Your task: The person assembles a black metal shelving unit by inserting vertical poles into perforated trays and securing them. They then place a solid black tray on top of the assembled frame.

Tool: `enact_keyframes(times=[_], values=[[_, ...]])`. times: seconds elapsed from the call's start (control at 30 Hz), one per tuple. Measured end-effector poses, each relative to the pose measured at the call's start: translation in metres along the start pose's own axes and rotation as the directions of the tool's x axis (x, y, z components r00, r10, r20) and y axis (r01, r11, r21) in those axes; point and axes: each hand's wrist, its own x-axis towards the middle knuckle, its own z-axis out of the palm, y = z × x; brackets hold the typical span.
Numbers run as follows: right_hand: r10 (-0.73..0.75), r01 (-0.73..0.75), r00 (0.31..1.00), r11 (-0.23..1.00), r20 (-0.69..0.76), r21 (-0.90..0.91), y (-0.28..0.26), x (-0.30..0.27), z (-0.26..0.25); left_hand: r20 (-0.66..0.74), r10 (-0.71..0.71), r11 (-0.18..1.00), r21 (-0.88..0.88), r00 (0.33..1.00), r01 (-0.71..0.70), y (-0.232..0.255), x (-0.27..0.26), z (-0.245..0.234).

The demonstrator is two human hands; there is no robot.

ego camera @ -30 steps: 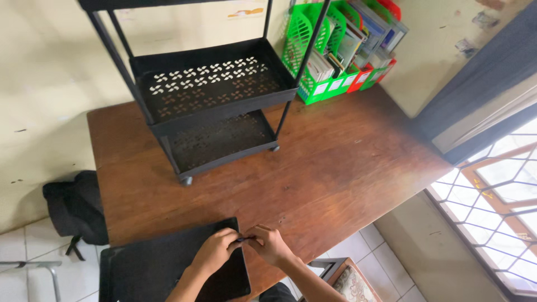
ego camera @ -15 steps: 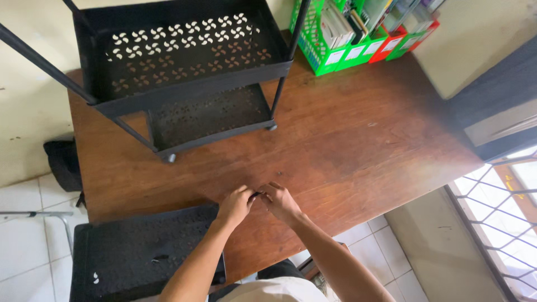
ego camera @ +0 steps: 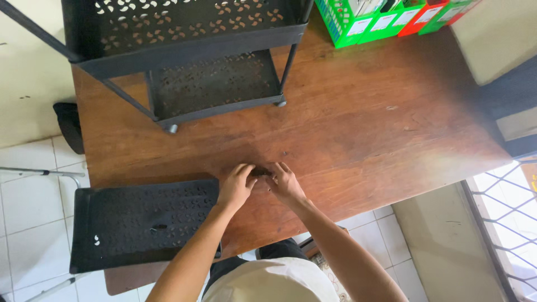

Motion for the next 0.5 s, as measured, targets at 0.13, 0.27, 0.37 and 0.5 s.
enact_keyframes(times=[0.13, 0.27, 0.37, 0.5], values=[[0.061, -0.060, 0.997, 0.998, -0.040, 0.029, -0.015, -0.020, 0.008, -0.084, -0.008, 0.998, -0.063, 0.996, 0.003, 0.001, -0.034, -0.044], [-0.053, 0.046, 0.996, 0.993, 0.066, 0.104, -0.047, -0.046, 0.031, -0.067, -0.138, 0.986, -0.101, 0.988, 0.131, -0.017, -0.089, -0.096], [-0.166, 0.147, 0.977, 0.979, 0.133, 0.141, -0.078, -0.060, 0.058, -0.042, -0.182, 0.981, -0.073, 0.982, 0.178, -0.036, -0.122, -0.125], [-0.207, 0.170, 0.946, 0.972, 0.249, 0.164, -0.111, -0.062, 0.105, -0.052, -0.189, 0.981, 0.040, 0.981, 0.191, -0.060, -0.155, -0.149]])
